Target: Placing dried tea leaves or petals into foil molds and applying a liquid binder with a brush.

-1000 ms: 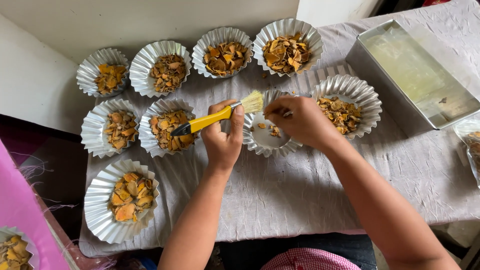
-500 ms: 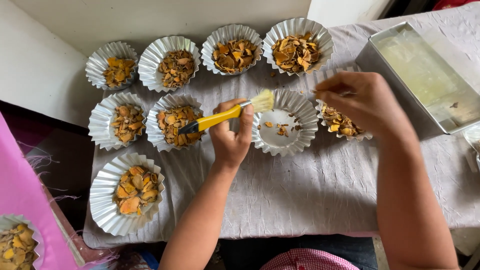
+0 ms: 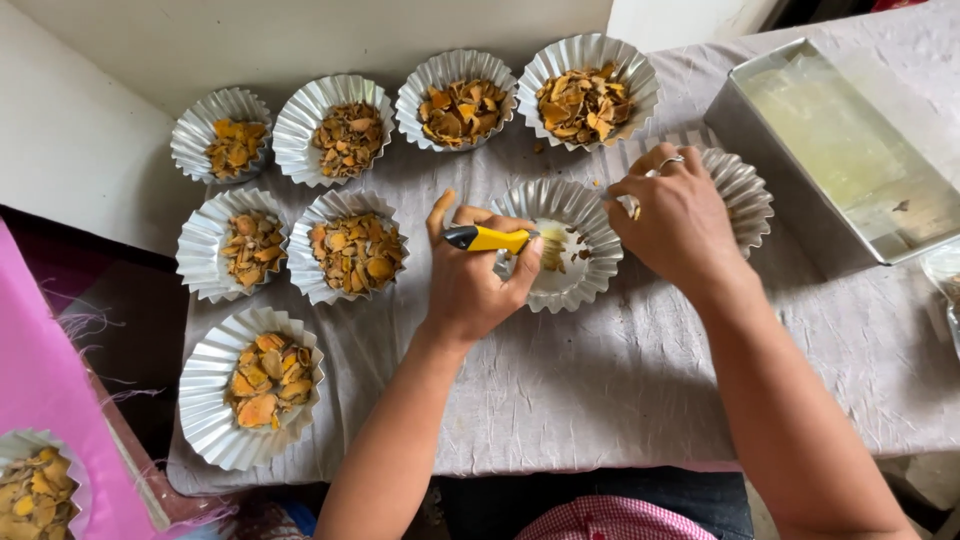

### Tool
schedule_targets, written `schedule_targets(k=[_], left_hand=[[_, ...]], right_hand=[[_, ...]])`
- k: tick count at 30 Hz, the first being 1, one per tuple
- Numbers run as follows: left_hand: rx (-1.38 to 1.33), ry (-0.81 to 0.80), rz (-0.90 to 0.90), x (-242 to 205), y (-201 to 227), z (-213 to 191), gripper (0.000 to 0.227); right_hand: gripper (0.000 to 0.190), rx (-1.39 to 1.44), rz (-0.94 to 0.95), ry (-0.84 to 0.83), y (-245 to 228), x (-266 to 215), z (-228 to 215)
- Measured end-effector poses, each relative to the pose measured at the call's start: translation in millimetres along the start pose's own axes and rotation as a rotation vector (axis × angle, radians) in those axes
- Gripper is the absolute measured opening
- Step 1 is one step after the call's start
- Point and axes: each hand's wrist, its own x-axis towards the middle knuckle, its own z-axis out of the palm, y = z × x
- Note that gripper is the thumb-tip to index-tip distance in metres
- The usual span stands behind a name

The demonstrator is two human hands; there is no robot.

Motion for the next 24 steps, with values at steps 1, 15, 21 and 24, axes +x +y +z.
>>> schedule_targets(k=[1,15,21,24], left_hand=[[0.0,0.004,0.006,5.0,3.4,-1.5,0.016],[0.154,-0.451,-0.105,40.0,-7.0,42.7,0.031],[-0.047,-0.73,-0.176,53.9,12.1,-26.1,0.038],[-0.036,-0.798,-0.173,48.5,1.9,-18.5,0.037]], right_hand=[[0.022,-0.002,0.0,0.007,-0.3,2.1,0.1],[0.015,0.044,0.038,0.03,-12.3,-5.3,-13.3],[0.013,0.006,0.043,0.01,-10.9,-5.6,-10.5],[0.014,0.01,0.037,0.0,-14.4,-5.7,-14.4]])
